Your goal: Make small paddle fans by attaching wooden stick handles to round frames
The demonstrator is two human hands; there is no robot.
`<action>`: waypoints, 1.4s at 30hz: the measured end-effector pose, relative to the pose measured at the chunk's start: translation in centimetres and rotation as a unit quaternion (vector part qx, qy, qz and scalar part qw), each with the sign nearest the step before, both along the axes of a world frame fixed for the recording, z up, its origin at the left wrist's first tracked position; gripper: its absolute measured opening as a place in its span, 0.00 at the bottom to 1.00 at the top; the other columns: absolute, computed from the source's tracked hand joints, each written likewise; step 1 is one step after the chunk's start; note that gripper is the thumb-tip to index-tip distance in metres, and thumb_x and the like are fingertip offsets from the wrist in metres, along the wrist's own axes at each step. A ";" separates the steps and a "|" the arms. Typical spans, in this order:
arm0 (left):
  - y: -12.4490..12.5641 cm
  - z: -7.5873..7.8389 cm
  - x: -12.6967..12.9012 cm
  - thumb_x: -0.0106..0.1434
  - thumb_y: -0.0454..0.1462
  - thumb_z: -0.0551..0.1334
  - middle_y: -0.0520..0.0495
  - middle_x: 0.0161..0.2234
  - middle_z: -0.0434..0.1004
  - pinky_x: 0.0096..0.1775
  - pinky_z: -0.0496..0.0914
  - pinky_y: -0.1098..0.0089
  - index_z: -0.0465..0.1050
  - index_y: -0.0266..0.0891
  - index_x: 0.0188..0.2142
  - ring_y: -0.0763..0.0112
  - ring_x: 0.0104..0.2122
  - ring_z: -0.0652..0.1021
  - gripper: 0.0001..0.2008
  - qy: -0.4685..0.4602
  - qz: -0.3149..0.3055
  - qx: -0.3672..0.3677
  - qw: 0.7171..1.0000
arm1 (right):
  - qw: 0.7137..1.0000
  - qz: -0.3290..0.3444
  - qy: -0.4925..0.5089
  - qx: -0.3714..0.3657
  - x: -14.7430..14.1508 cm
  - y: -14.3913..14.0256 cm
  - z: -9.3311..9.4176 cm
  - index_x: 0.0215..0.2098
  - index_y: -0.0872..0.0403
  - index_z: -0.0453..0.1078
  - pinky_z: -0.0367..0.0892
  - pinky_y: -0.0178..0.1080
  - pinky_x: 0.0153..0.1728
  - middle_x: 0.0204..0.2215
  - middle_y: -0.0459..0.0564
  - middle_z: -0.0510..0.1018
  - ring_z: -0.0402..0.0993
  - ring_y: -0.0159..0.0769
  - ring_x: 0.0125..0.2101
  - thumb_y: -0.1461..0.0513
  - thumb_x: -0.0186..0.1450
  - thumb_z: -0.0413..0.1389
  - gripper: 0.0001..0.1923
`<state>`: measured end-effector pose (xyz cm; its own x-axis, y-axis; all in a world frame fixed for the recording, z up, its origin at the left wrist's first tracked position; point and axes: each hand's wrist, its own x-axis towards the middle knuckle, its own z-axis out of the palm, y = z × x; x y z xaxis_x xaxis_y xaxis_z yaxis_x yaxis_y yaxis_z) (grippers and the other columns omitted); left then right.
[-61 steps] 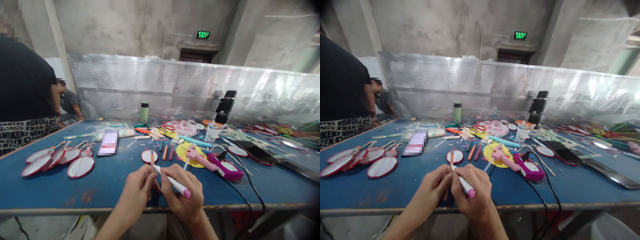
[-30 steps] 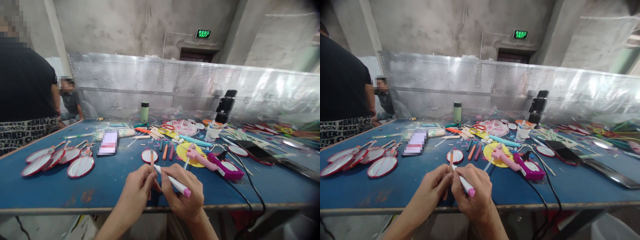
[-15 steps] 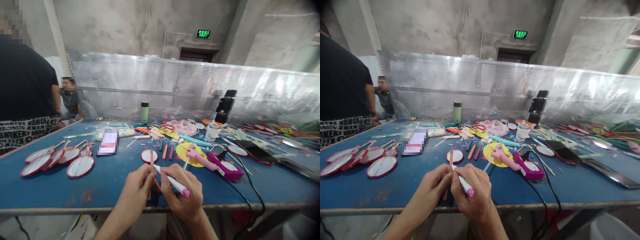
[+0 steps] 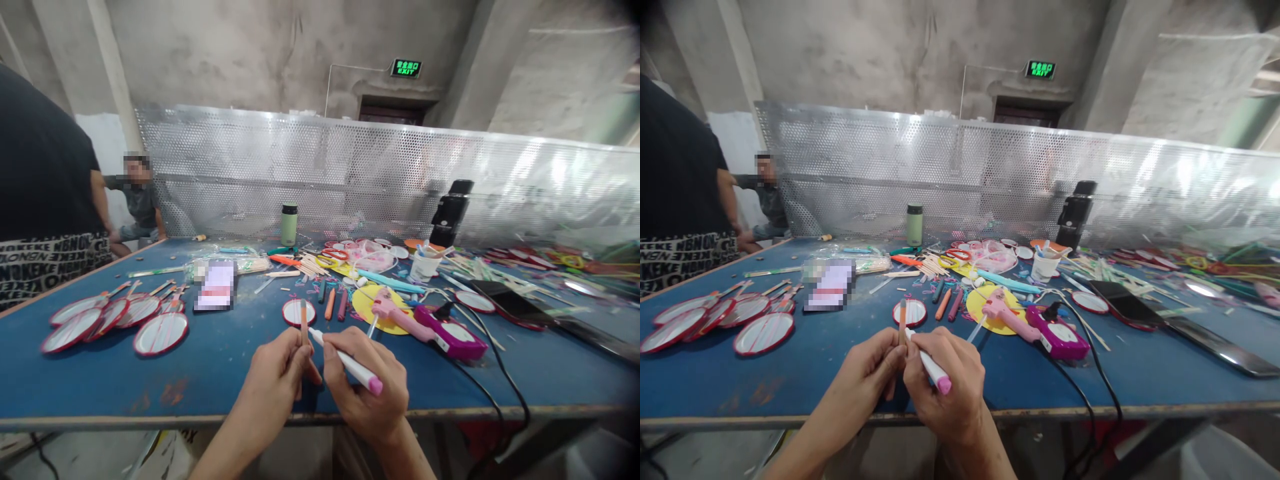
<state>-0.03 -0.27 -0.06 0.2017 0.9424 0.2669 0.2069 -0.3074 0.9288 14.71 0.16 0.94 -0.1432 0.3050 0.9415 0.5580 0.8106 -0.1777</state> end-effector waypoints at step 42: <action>-0.1 0.1 0.0 0.70 0.44 0.53 0.57 0.19 0.67 0.24 0.58 0.74 0.64 0.41 0.28 0.74 0.19 0.65 0.16 0.003 -0.003 0.002 1.000 | 1.000 -0.004 -0.011 -0.004 0.0 -0.1 0.2 0.31 0.55 0.71 0.62 0.33 0.24 0.20 0.43 0.73 0.67 0.28 0.19 0.69 0.64 0.54 0.06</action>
<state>-0.04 -0.38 0.02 0.2087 0.9402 0.2692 0.2115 -0.3122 0.9262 14.68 0.04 1.13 -0.1617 0.3133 0.9358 0.5685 0.8047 -0.1712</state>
